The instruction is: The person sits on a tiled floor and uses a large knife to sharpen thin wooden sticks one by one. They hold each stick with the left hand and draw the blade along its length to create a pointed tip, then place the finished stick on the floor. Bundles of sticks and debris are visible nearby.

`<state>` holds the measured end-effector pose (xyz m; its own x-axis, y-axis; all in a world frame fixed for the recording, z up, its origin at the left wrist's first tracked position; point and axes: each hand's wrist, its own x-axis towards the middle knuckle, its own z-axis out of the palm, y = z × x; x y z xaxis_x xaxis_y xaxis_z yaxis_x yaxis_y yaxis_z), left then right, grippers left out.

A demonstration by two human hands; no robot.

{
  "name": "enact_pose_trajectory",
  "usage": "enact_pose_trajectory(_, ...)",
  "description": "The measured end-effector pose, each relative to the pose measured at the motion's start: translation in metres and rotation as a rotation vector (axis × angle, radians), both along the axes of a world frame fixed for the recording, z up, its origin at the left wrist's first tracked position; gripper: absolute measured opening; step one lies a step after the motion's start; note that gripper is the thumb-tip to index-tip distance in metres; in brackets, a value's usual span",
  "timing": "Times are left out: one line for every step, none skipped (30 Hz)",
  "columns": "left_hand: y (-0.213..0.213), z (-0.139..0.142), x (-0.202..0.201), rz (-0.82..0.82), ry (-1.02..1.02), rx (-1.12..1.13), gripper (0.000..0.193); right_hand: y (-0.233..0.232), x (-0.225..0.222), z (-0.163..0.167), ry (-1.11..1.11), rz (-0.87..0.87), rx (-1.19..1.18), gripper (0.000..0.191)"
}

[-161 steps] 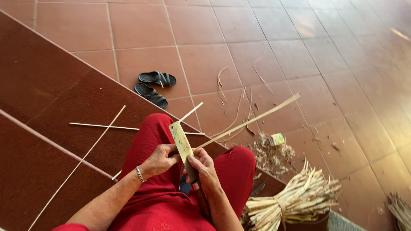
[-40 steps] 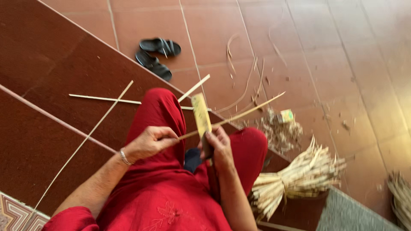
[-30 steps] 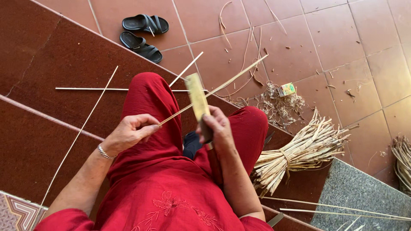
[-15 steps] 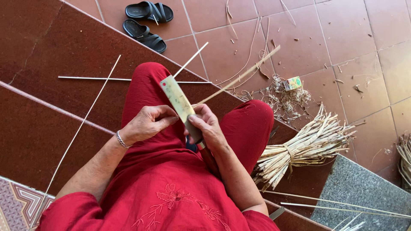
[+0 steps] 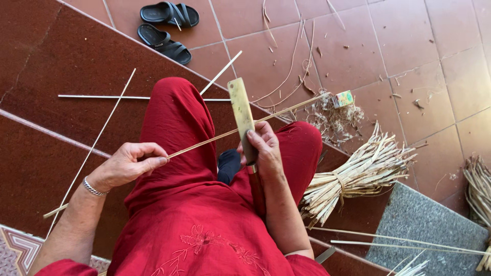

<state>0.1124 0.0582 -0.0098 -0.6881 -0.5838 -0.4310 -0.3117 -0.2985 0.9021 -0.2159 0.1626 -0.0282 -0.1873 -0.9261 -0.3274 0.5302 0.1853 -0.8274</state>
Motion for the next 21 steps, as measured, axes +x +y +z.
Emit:
enact_pose_trajectory(-0.001, 0.003, -0.002, -0.005, -0.019, -0.004, 0.015, 0.0, 0.003, 0.0, 0.008, 0.008, 0.023, 0.017)
enact_pose_trajectory(0.0, 0.008, -0.005, 0.003, -0.053, 0.026, 0.015, -0.001, 0.006, 0.001, 0.021, 0.019, 0.039, 0.018)
enact_pose_trajectory(0.002, 0.013, -0.011, 0.016, -0.085, 0.047, 0.016, -0.003, 0.008, 0.002, 0.035, 0.033, 0.044, 0.018)
enact_pose_trajectory(0.002, 0.017, -0.02, 0.031, -0.116, 0.062, 0.017, -0.006, 0.011, 0.003, 0.031, 0.044, 0.075, 0.018)
enact_pose_trajectory(0.002, 0.02, -0.032, 0.016, -0.112, 0.038, 0.017, -0.009, 0.015, 0.004, 0.028, 0.056, 0.104, 0.018)
enact_pose_trajectory(0.002, 0.023, -0.044, 0.003, -0.112, 0.02, 0.018, -0.014, 0.019, 0.003, 0.013, 0.094, 0.085, 0.017)
enact_pose_trajectory(0.0, 0.024, -0.053, 0.008, -0.097, -0.022, 0.017, -0.016, 0.022, 0.002, -0.005, 0.133, 0.078, 0.016)
enact_pose_trajectory(0.003, 0.025, -0.061, 0.01, -0.085, -0.054, 0.018, -0.014, 0.025, 0.001, -0.026, 0.17, 0.082, 0.015)
enact_pose_trajectory(0.003, 0.025, -0.064, 0.009, -0.072, -0.088, 0.018, -0.012, 0.025, 0.0, -0.009, 0.164, 0.086, 0.015)
enact_pose_trajectory(0.001, 0.027, -0.064, -0.004, -0.067, -0.1, 0.017, -0.012, 0.023, -0.001, 0.012, 0.156, 0.084, 0.015)
enact_pose_trajectory(0.0, 0.027, -0.062, -0.019, -0.061, -0.113, 0.017, -0.011, 0.018, -0.003, 0.032, 0.148, 0.084, 0.015)
enact_pose_trajectory(-0.001, 0.027, -0.059, -0.034, -0.058, -0.121, 0.017, -0.01, 0.011, -0.004, 0.048, 0.104, 0.063, 0.014)
enact_pose_trajectory(-0.002, 0.027, -0.053, -0.035, -0.076, -0.159, 0.016, -0.01, 0.0, -0.005, 0.06, 0.063, 0.045, 0.014)
enact_pose_trajectory(-0.003, 0.027, -0.043, -0.035, -0.098, -0.193, 0.016, -0.008, -0.01, -0.006, 0.068, 0.023, 0.029, 0.014)
enact_pose_trajectory(-0.004, 0.028, -0.033, -0.037, -0.12, -0.224, 0.015, -0.007, -0.019, -0.007, 0.054, -0.026, 0.011, 0.014)
enact_pose_trajectory(-0.005, 0.029, -0.022, -0.028, -0.175, -0.233, 0.015, -0.005, -0.028, -0.007, 0.039, -0.076, -0.008, 0.014)
enact_pose_trajectory(-0.006, 0.03, -0.011, -0.019, -0.229, -0.24, 0.015, -0.002, -0.037, -0.009, 0.052, -0.126, -0.025, 0.018)
enact_pose_trajectory(-0.007, 0.032, 0.001, -0.01, -0.281, -0.244, 0.016, -0.001, -0.045, -0.009, 0.066, -0.176, -0.04, 0.023)
enact_pose_trajectory(-0.006, 0.032, 0.014, 0.088, -0.239, -0.288, 0.014, 0.0, -0.055, -0.008, 0.102, -0.22, -0.039, 0.026)
enact_pose_trajectory(-0.004, 0.031, 0.028, 0.187, -0.202, -0.323, 0.014, 0.003, -0.065, -0.01, 0.137, -0.262, -0.028, 0.029)
enact_pose_trajectory(-0.004, 0.028, 0.041, 0.271, -0.223, -0.415, 0.014, 0.011, -0.071, -0.01, 0.175, -0.302, -0.004, 0.032)
